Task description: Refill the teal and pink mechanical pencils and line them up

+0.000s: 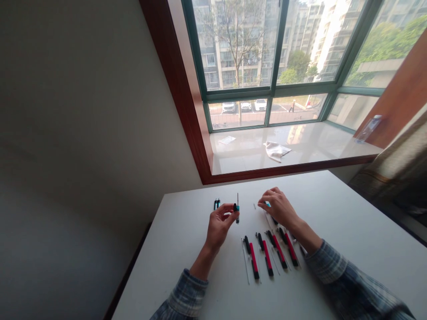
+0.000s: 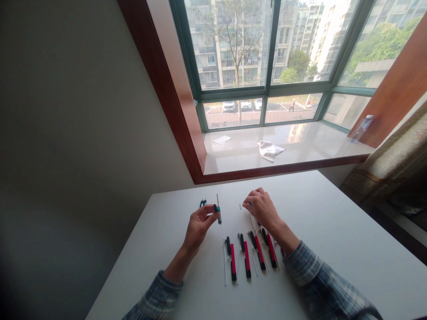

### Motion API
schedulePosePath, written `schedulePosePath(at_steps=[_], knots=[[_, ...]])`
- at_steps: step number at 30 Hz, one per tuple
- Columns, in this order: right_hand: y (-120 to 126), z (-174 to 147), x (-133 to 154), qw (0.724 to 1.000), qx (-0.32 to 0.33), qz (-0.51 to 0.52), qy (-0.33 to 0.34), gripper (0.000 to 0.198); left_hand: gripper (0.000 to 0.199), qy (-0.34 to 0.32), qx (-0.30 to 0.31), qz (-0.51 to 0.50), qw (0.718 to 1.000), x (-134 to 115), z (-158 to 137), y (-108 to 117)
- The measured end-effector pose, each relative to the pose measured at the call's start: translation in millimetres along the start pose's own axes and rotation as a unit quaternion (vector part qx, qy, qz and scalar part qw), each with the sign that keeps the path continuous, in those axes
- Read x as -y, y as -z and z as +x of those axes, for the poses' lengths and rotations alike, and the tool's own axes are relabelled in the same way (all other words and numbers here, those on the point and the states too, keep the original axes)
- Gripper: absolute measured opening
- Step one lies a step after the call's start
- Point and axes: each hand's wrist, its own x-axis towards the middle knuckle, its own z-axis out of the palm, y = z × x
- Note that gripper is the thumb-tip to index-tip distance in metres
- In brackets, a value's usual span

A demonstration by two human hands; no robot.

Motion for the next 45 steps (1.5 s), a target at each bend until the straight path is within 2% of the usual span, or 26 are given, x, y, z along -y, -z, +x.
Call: schedulePosePath(at_steps=[7,10,13,18,21,23,25,27,29,32,34,37,45], knots=[[-5.3,10.3,29.0,0.995,0.028,-0.068,-0.065,0.028,0.025,-0.005,-0.005,0.005,1.000,3.4,1.9,-1.6],[-11.8,17.4,39.7,0.992,0.052,-0.079,-0.087,0.021,0.024,-0.006,-0.011,0.003,1.000,2.5,1.9,-2.2],[-16.1,21.9,47.2,0.993,0.074,-0.059,-0.069,0.016,0.025,-0.004,-0.014,0.004,1.000,1.0,1.8,-2.4],[-10.0,14.8,51.5,0.995,0.088,-0.027,-0.034,0.023,0.025,-0.007,-0.013,0.016,1.000,3.6,2.8,-1.0],[0.0,7.1,45.1,0.992,0.078,0.087,-0.038,0.016,0.025,-0.016,-0.019,0.044,0.999,6.1,3.3,-0.1],[5.9,4.8,37.2,0.961,0.076,0.262,-0.052,0.019,0.025,-0.020,-0.013,0.073,0.997,6.2,3.0,-0.8],[9.1,5.4,28.4,0.890,0.069,0.444,-0.078,0.028,0.025,-0.021,-0.001,0.103,0.994,5.0,2.5,-2.7],[9.2,7.7,20.9,0.812,0.046,0.569,-0.117,0.036,0.024,-0.024,0.007,0.131,0.991,3.6,1.9,-4.9],[7.5,10.0,16.0,0.757,0.016,0.634,-0.157,0.041,0.023,-0.030,0.015,0.154,0.987,2.5,1.5,-6.6],[5.7,11.0,14.0,0.717,-0.020,0.671,-0.188,0.038,0.020,-0.042,0.030,0.175,0.983,1.9,0.5,-7.6],[6.5,10.2,15.2,0.711,-0.046,0.675,-0.194,0.035,0.018,-0.051,0.034,0.184,0.981,1.8,-0.4,-7.9],[9.9,8.8,18.5,0.725,-0.068,0.660,-0.187,0.035,0.017,-0.064,0.034,0.194,0.978,2.0,-1.4,-9.0],[12.2,8.1,21.9,0.760,-0.043,0.629,-0.159,0.034,0.016,-0.071,0.043,0.201,0.976,3.6,-1.9,-10.4]])
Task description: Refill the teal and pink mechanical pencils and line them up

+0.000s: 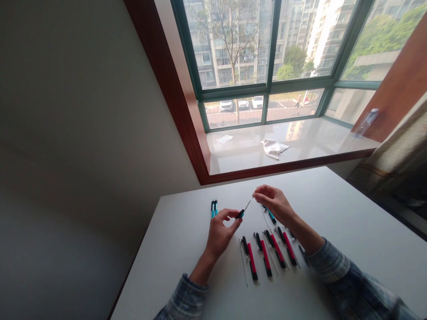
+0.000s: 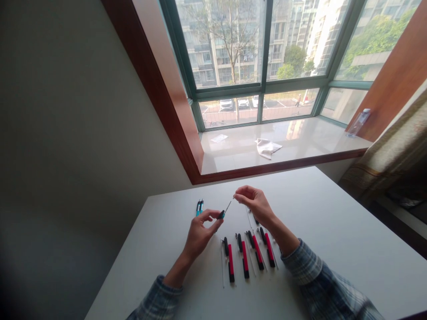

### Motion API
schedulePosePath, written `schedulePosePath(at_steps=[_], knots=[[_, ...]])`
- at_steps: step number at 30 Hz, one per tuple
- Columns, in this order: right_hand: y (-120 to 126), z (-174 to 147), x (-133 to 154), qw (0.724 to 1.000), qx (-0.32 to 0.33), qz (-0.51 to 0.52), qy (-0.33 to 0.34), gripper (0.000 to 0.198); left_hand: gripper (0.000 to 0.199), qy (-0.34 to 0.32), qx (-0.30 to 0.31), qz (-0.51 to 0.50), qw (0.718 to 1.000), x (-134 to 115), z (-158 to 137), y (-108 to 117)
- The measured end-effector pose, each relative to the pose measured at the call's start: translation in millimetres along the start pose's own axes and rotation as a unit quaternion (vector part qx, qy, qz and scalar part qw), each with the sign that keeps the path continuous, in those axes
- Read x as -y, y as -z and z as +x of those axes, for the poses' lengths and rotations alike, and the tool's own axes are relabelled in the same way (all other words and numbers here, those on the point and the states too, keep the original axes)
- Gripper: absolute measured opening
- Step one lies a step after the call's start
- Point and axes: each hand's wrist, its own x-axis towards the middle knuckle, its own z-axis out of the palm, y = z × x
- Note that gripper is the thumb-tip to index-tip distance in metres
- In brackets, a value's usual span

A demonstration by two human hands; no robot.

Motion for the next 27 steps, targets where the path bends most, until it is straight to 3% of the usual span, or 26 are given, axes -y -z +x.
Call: schedulePosePath(at_steps=[16,27], knots=[[-1.0,-2.2,0.3,0.998,0.040,-0.049,0.011,0.030,0.015,-0.010,0.002,0.000,1.000,-2.0,-0.4,0.4],[-13.1,-9.1,-1.8,0.968,0.181,-0.173,0.013,0.029,0.018,-0.032,0.020,0.008,0.999,-5.9,-1.8,0.4]])
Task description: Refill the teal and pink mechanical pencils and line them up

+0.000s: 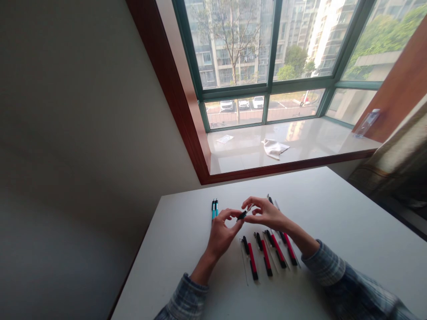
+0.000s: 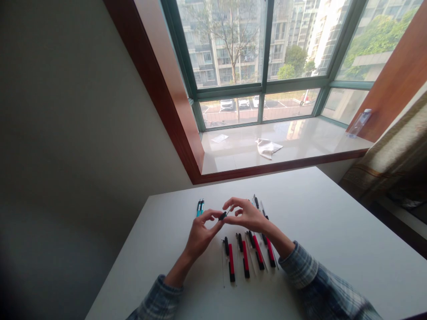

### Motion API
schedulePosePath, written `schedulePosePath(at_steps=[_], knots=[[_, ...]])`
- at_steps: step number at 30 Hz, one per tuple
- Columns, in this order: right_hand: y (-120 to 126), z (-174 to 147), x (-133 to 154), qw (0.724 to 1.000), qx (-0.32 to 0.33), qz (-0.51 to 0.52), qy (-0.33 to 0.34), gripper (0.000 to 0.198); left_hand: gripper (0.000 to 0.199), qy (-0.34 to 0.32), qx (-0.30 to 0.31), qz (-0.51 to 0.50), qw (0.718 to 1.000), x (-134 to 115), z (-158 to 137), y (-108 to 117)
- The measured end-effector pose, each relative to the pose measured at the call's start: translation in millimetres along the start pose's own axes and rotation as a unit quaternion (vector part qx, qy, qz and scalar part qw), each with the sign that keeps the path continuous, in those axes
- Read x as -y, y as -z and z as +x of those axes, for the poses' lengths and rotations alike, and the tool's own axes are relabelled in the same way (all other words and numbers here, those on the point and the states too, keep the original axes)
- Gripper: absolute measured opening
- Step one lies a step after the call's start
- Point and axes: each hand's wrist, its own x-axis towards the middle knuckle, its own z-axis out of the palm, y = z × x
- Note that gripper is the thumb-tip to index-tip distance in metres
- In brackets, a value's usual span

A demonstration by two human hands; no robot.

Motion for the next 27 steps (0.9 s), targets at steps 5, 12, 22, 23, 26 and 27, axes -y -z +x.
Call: schedulePosePath(at_steps=[5,12,22,23,26,27], knots=[[-3.8,-0.2,3.0,0.999,-0.026,0.015,0.020,0.021,0.023,-0.009,-0.003,0.011,1.000,1.7,-1.1,-3.5],[28.3,1.8,-10.7,0.969,-0.200,0.144,0.019,0.033,0.013,-0.016,-0.062,0.047,0.997,14.0,0.1,0.9],[32.9,0.2,-12.7,0.983,-0.153,-0.076,0.060,0.034,0.013,-0.038,-0.123,0.105,0.986,22.6,3.5,8.4],[31.8,0.1,-12.5,0.984,-0.153,-0.066,0.060,0.032,0.013,-0.038,-0.121,0.109,0.986,22.3,3.4,8.2],[30.1,0.5,-12.3,0.987,-0.147,-0.035,0.060,0.026,0.013,-0.035,-0.111,0.116,0.986,21.1,2.8,7.5],[29.8,0.8,-12.3,0.987,-0.145,-0.028,0.060,0.025,0.012,-0.035,-0.109,0.117,0.987,20.6,2.6,7.3]])
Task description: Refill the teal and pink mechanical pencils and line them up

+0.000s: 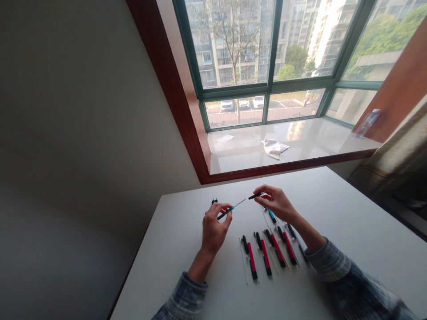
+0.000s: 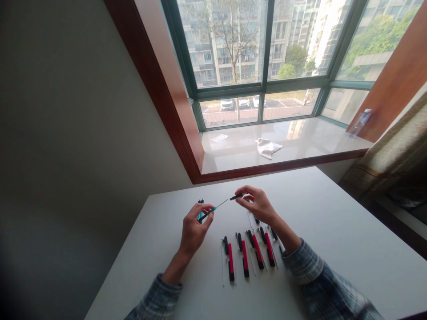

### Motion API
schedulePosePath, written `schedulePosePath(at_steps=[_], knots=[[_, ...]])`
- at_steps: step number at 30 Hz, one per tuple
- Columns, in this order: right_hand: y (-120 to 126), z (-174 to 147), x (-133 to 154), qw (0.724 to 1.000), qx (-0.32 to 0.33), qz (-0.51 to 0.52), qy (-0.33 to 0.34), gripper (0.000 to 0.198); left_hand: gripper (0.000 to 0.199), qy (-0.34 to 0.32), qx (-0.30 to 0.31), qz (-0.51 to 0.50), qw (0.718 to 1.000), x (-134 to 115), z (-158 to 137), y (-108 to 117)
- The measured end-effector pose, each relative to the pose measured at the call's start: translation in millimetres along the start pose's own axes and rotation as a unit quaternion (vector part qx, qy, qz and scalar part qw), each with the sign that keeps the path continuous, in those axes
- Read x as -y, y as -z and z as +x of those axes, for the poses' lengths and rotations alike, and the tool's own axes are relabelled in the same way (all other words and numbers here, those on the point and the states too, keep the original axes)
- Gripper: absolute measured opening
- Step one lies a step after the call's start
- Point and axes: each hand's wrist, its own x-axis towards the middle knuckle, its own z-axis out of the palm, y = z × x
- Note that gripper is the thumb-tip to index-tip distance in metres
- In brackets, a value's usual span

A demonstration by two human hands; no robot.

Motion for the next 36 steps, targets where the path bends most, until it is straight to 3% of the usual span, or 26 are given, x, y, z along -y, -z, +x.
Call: schedulePosePath(at_steps=[28,36], knots=[[-18.5,-6.6,12.0,0.995,0.078,-0.057,0.035,0.021,0.013,-0.045,0.055,-0.011,0.997,-14.7,-0.8,1.1],[-17.2,-7.4,11.8,0.977,0.061,-0.204,0.018,0.037,0.012,-0.057,0.056,0.015,0.997,-13.3,-1.6,0.5]])
